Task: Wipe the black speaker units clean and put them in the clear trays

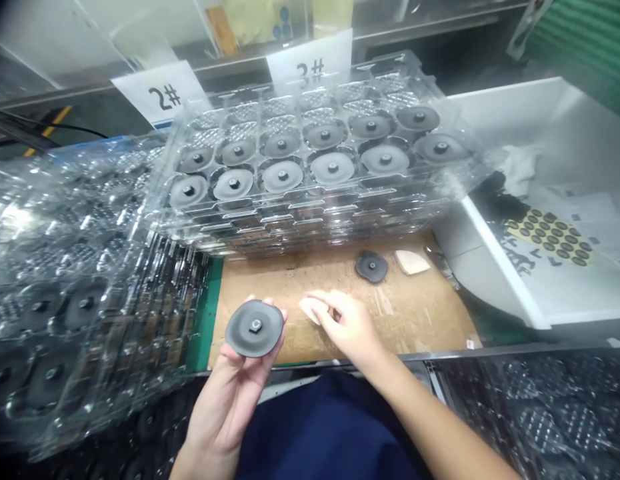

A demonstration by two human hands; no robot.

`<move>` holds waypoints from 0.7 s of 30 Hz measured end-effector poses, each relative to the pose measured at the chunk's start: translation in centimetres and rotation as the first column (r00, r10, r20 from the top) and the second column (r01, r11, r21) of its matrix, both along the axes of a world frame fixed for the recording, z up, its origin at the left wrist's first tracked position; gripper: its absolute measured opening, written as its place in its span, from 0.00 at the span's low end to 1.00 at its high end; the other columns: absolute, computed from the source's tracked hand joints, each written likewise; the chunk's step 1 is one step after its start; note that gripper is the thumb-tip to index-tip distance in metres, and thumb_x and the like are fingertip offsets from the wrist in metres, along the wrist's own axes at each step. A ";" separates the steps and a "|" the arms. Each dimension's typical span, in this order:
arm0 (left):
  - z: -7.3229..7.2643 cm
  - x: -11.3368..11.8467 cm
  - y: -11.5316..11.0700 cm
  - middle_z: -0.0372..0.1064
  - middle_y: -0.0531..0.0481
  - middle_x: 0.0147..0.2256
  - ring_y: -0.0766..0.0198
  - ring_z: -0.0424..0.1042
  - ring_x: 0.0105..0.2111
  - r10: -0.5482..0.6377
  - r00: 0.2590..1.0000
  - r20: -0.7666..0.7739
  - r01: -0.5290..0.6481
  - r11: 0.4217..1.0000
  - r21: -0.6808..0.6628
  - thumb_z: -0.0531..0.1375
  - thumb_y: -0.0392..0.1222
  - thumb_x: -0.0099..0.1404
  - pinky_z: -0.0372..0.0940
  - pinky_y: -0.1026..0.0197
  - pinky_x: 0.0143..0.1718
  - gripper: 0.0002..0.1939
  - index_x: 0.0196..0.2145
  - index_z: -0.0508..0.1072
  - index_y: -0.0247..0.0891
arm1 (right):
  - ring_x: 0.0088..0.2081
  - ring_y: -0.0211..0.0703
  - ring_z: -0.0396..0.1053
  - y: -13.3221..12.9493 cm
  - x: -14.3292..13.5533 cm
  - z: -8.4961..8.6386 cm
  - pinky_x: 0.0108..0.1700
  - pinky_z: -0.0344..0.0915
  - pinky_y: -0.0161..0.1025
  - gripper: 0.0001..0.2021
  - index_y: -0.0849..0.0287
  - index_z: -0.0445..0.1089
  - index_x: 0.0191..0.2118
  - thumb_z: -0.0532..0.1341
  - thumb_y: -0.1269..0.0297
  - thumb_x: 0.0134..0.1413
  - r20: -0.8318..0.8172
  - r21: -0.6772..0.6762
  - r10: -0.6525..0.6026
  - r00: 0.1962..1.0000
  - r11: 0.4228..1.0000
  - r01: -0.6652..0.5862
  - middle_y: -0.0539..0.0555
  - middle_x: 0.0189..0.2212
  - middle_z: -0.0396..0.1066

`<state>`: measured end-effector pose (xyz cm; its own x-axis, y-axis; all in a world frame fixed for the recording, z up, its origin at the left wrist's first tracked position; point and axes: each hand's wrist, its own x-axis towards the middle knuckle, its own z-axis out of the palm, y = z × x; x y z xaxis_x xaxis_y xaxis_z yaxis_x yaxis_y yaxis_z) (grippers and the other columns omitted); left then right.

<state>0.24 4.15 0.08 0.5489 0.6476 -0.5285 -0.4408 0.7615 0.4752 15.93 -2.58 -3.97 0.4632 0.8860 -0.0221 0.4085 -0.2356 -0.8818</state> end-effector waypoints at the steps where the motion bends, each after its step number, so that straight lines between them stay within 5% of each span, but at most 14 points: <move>1: 0.0 0.1 -0.2 0.71 0.47 0.47 0.54 0.66 0.50 -0.006 1.000 -0.007 0.007 1.000 0.021 0.64 0.43 0.52 0.65 0.59 0.48 0.25 0.49 0.69 0.46 | 0.41 0.43 0.71 0.4 -0.4 1.7 0.42 0.66 0.40 0.11 0.55 0.70 0.44 0.54 0.63 0.59 0.003 0.033 -0.026 1.000 0.999 0.026 0.53 0.40 0.73; 3: 0.1 0.3 -0.5 0.71 0.47 0.47 0.57 0.68 0.49 -0.037 0.999 -0.012 0.037 0.998 0.046 0.64 0.42 0.53 0.66 0.60 0.47 0.24 0.49 0.69 0.46 | 0.44 0.41 0.69 1.2 -1.3 5.1 0.45 0.65 0.38 0.12 0.56 0.68 0.47 0.54 0.65 0.59 0.023 0.170 -0.050 0.998 0.984 0.045 0.52 0.44 0.71; 5: 0.1 0.1 -0.5 0.72 0.49 0.46 0.60 0.69 0.47 -0.063 0.998 -0.020 0.064 0.997 0.043 0.62 0.42 0.55 0.65 0.62 0.47 0.21 0.48 0.70 0.47 | 0.41 0.41 0.69 1.7 -2.4 7.7 0.44 0.64 0.39 0.12 0.59 0.67 0.48 0.54 0.68 0.59 0.122 0.314 0.061 0.991 0.944 -0.097 0.53 0.42 0.72; 7: 0.0 -0.3 -0.5 0.72 0.50 0.46 0.61 0.70 0.46 -0.076 0.996 -0.047 0.077 0.997 0.025 0.62 0.42 0.56 0.65 0.63 0.47 0.20 0.48 0.70 0.49 | 0.38 0.39 0.68 1.8 -3.1 8.8 0.42 0.63 0.37 0.11 0.61 0.67 0.46 0.54 0.71 0.58 0.163 0.314 0.228 0.960 0.910 -0.270 0.53 0.38 0.73; 10: -0.2 -0.5 -0.6 0.72 0.51 0.46 0.59 0.69 0.47 -0.066 0.995 -0.076 0.068 0.997 0.020 0.62 0.42 0.55 0.65 0.61 0.48 0.23 0.50 0.68 0.51 | 0.35 0.35 0.68 2.0 -3.3 8.9 0.39 0.62 0.32 0.10 0.59 0.69 0.42 0.55 0.74 0.57 0.093 0.205 0.395 0.914 0.890 -0.406 0.48 0.35 0.73; 15: 0.2 0.0 -1.0 0.74 0.49 0.41 0.59 0.67 0.50 -0.123 0.990 -0.069 0.118 0.991 -0.067 0.62 0.39 0.56 0.60 0.59 0.53 0.22 0.50 0.69 0.46 | 0.33 0.40 0.65 2.6 -3.5 8.4 0.37 0.57 0.40 0.11 0.63 0.68 0.45 0.51 0.69 0.60 0.307 0.291 0.168 0.937 0.920 -0.261 0.53 0.35 0.72; 18: 0.3 -0.5 -0.6 0.72 0.49 0.46 0.58 0.67 0.50 -0.153 0.988 -0.009 0.151 0.982 -0.113 0.62 0.39 0.55 0.61 0.59 0.52 0.21 0.48 0.70 0.47 | 0.32 0.38 0.65 1.4 -3.1 8.3 0.36 0.56 0.37 0.10 0.62 0.67 0.44 0.52 0.71 0.59 0.251 0.275 0.350 0.902 0.868 -0.414 0.51 0.32 0.71; 21: 0.0 -0.8 -0.2 0.70 0.48 0.49 0.56 0.69 0.48 -0.159 0.987 0.037 0.161 0.984 -0.074 0.63 0.37 0.55 0.65 0.58 0.49 0.23 0.50 0.68 0.49 | 0.31 0.35 0.64 -0.4 -1.8 8.2 0.34 0.53 0.37 0.10 0.58 0.67 0.44 0.54 0.74 0.58 0.188 0.171 0.422 0.887 0.875 -0.452 0.49 0.32 0.71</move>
